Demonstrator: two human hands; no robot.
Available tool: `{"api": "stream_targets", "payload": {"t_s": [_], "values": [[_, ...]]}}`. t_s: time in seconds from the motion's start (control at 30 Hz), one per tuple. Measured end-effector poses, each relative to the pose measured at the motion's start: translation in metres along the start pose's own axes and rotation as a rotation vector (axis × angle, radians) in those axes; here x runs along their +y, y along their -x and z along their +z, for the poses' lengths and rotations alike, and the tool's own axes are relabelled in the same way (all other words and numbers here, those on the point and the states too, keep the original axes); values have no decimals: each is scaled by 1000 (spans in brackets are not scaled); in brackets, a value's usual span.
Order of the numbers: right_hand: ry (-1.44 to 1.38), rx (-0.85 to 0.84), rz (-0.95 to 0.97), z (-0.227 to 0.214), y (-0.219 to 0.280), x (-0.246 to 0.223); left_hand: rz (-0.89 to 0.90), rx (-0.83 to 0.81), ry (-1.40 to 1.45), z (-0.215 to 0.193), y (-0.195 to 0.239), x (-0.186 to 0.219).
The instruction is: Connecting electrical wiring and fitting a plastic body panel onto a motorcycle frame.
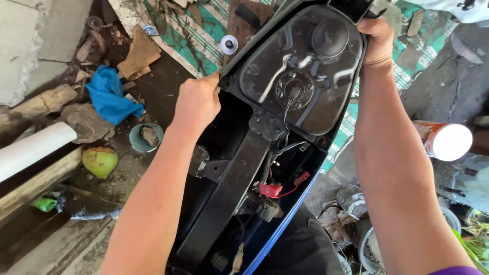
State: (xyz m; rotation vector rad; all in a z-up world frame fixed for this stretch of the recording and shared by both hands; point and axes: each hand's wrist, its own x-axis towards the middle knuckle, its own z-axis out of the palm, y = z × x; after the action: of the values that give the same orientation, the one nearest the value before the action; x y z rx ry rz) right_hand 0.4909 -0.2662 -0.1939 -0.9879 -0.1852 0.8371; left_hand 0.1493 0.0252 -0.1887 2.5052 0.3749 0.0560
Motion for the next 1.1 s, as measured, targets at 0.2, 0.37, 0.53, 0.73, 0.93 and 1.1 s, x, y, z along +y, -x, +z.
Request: {"api": "stream_targets", "payload": {"t_s": [0.2, 0.37, 0.53, 0.73, 0.93, 1.1], "values": [[8, 86, -24, -12, -3, 6, 21, 22, -34, 9, 2, -1], [5, 121, -55, -30, -9, 14, 51, -19, -36, -6, 1, 20], [-33, 118, -74, -14, 0, 7, -240, -411, -64, -41, -28, 77], [-99, -131, -161, -24, -5, 8, -278, -392, -46, -25, -43, 88], [12, -58, -164, -16, -7, 1, -293, -357, -155, -21, -46, 100], [1, 28, -172, -14, -4, 3, -373, -340, -17, -29, -47, 108]]}}
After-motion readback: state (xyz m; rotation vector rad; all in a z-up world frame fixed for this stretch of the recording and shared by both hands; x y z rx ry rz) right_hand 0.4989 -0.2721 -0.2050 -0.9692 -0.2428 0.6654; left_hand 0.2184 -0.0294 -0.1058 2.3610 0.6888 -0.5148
